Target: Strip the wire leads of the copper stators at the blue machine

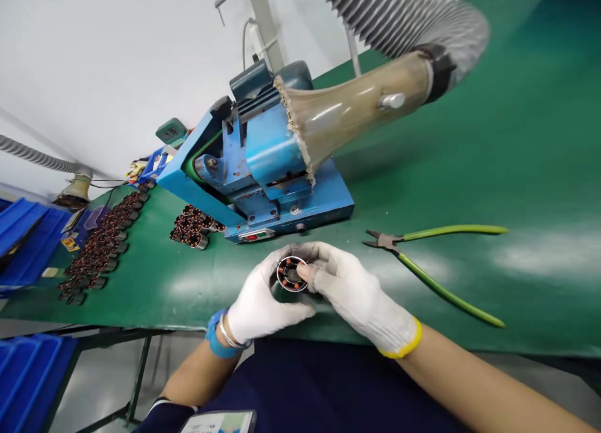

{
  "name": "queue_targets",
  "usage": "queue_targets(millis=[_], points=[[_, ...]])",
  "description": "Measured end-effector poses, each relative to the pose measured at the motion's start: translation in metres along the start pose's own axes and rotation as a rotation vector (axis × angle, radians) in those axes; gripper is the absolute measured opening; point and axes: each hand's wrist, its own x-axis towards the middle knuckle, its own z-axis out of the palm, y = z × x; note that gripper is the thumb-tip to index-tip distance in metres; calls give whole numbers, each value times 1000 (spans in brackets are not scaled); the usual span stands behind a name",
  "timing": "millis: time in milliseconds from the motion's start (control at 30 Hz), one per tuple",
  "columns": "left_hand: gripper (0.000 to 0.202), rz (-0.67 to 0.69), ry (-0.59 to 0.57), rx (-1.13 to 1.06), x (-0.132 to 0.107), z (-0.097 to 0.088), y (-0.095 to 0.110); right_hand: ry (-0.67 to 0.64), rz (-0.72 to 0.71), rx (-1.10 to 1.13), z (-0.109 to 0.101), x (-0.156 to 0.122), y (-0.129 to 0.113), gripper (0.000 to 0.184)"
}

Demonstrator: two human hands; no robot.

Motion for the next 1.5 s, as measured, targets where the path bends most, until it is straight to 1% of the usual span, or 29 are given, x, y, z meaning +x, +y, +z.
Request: queue_targets(millis=[67, 100, 167, 233, 300, 333, 367, 433, 500, 567, 600, 633, 667, 767, 800, 833, 900, 967, 1033, 1100, 1167, 1200, 1233, 1267, 1333, 1367, 1400, 1433, 1500], points=[[80, 24, 70, -30, 2, 13, -8, 21, -12, 21, 5, 0, -1, 64], [74, 34, 103, -49, 2, 18, -11, 31, -13, 1, 7, 0, -2, 62], [67, 40, 157, -74, 3, 26, -15, 60, -45, -104, 10, 0, -3, 56], [61, 43, 196, -68, 3, 27, -15, 115, -156, -292, 10, 1, -4, 47], [58, 45, 233, -24, 2, 24, -13, 201, -294, -478, 8, 2, -6, 41], [56, 43, 242, 4, 2, 22, -12, 227, -337, -532, 7, 3, -7, 38], [55, 39, 243, 29, 1, 21, -10, 231, -344, -549, 5, 4, -8, 36], [50, 35, 226, 64, 0, 19, -8, 219, -274, -475, 1, 6, -12, 30], [47, 47, 205, 77, 0, 19, -7, 238, -199, -286, -4, 10, -16, 27], [48, 63, 212, 90, -1, 19, -7, 313, -204, -60, -9, 14, -21, 29], [49, 64, 220, 98, -1, 19, -7, 337, -215, 10, -11, 14, -22, 31], [48, 64, 228, 105, 0, 19, -6, 337, -212, 29, -11, 14, -23, 33], [46, 66, 228, 110, 0, 19, -6, 316, -190, -9, -10, 13, -24, 37], [42, 80, 181, 117, 1, 18, -1, 175, -76, -233, -3, 7, -22, 44], [40, 76, 170, 116, 1, 18, 1, 149, -59, -252, -1, 6, -21, 44], [39, 71, 165, 112, 1, 18, 4, 151, -58, -230, 0, 6, -19, 43], [39, 70, 179, 99, 0, 18, 6, 229, -98, -86, -3, 8, -18, 39], [43, 81, 198, 96, -1, 19, 6, 346, -201, 85, -11, 13, -17, 35], [47, 65, 208, 115, -2, 20, 5, 435, -266, 159, -17, 15, -16, 35], [47, 27, 220, 134, -3, 22, 3, 430, -200, 74, -17, 13, -15, 38], [45, 3, 224, 129, -2, 23, 3, 334, -83, -83, -11, 9, -14, 47], [45, -2, 223, 118, -2, 24, 3, 294, -52, -139, -7, 7, -14, 49], [46, -4, 221, 107, -1, 25, 4, 286, -47, -158, -3, 6, -15, 48], [46, -8, 224, 95, 1, 25, 4, 315, -58, -142, -1, 6, -16, 46], [46, -37, 247, 73, 5, 27, 7, 427, -95, -64, 2, 8, -22, 44], [46, -53, 266, 57, 9, 27, 8, 447, -111, -36, 2, 9, -24, 45], [47, -64, 285, 34, 14, 27, 9, 419, -126, -34, 3, 11, -27, 48], [49, -62, 303, 9, 19, 27, 11, 354, -141, -69, 4, 12, -29, 52], [57, -6, 341, -31, 32, 25, 14, 230, -195, -243, 9, 15, -32, 64]])
